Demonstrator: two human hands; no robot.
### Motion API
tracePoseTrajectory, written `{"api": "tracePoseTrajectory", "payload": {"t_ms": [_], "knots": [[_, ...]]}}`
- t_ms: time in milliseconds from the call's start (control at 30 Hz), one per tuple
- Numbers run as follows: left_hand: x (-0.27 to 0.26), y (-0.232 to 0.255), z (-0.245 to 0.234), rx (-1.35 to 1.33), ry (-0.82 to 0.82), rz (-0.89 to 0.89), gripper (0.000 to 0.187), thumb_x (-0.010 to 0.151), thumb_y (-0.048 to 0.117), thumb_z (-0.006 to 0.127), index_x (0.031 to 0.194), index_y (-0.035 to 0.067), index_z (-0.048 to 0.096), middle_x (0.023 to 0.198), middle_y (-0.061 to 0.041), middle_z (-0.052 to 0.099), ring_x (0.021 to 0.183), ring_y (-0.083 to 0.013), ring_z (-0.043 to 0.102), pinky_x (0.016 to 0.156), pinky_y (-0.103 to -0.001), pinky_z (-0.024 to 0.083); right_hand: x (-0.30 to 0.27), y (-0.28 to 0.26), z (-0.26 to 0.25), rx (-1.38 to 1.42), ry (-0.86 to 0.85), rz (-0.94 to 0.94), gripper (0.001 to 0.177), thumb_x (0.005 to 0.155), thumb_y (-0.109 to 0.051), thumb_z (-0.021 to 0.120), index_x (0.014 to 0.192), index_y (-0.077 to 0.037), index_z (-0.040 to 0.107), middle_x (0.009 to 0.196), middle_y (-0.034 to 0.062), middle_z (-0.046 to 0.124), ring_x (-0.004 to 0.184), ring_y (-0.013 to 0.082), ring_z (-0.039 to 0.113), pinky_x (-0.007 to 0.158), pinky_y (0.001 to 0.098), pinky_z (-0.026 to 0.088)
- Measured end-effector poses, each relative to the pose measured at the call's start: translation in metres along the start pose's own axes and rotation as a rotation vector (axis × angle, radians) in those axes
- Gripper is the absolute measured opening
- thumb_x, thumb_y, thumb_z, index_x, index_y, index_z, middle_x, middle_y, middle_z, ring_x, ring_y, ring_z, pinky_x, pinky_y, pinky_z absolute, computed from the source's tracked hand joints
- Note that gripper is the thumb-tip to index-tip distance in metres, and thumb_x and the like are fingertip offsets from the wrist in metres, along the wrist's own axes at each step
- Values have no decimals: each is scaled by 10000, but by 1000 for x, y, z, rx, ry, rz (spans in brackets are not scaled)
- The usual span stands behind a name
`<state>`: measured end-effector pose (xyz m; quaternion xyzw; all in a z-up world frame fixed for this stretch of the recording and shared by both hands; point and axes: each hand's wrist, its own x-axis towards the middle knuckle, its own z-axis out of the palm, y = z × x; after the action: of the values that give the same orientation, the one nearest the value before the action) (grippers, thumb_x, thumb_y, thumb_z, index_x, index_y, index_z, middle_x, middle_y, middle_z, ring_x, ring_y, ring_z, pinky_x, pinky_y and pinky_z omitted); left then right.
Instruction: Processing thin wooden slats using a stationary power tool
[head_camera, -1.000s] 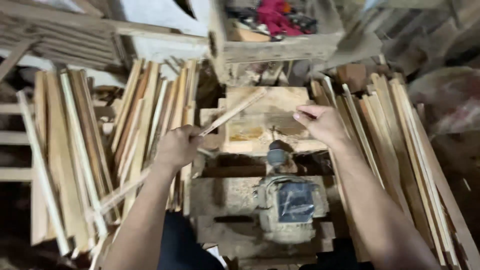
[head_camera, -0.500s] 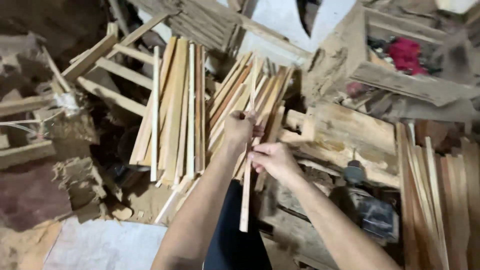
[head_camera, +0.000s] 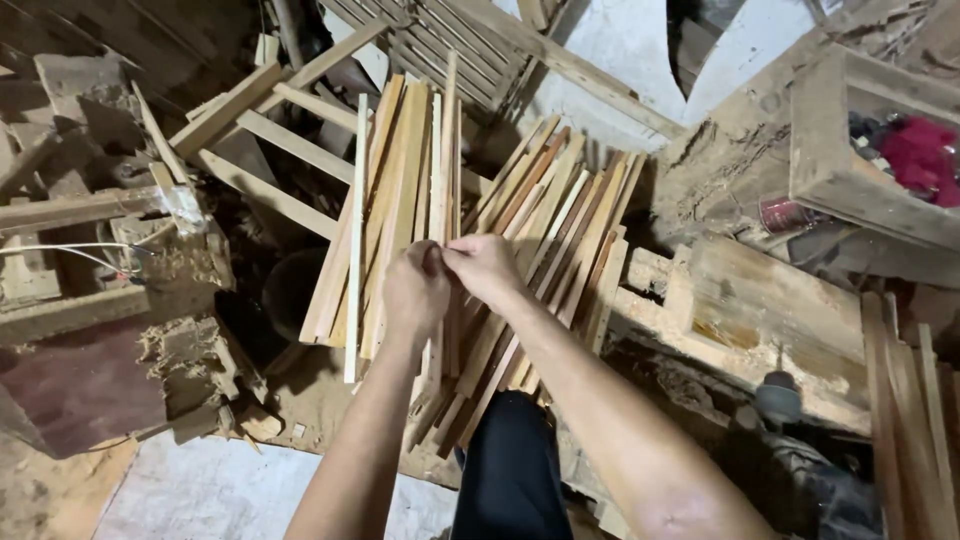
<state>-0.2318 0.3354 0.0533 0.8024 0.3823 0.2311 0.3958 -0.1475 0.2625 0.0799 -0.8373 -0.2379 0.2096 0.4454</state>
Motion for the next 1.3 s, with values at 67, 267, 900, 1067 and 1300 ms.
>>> {"api": "tracePoseTrajectory", "payload": {"t_ms": [67,267,900,1067,1300], "knots": [[24,-65,40,111,-3,74,263,937,225,555,1072,114,752,888,-210,703,898,-468,712,793,-583,576,38,42,38,-124,-2,-4,195,831,-321,724,1006,-294,804,971,-19,790,1028,229,735,885,349,578],[17,-70,38,317,17,102,327,921,209,532,1181,120,709,1006,-168,686,968,-447,698,851,-509,578,38,48,49,-141,6,30,209,804,-369,779,1006,-319,795,933,-28,789,1001,233,743,874,371,604],[-129,196,129,-12,-280,489,293,994,231,515,1039,102,774,866,-208,743,904,-430,719,740,-570,562,-130,76,-253,-207,171,116,301,896,-149,647,1171,-214,754,1142,141,758,1165,367,676,971,514,546],[-206,275,201,-121,-443,781,245,967,132,572,1114,77,760,904,-223,742,895,-455,715,703,-563,577,-209,130,-376,-251,294,171,294,882,-157,643,1152,-166,758,1124,150,761,1175,374,663,993,509,540],[-305,377,269,556,-1108,919,478,993,371,529,1421,165,575,1445,-93,602,1357,-346,550,1113,-512,459,-296,255,-461,-75,605,218,184,807,-214,728,938,-87,753,862,180,749,826,229,667,758,409,507]]}}
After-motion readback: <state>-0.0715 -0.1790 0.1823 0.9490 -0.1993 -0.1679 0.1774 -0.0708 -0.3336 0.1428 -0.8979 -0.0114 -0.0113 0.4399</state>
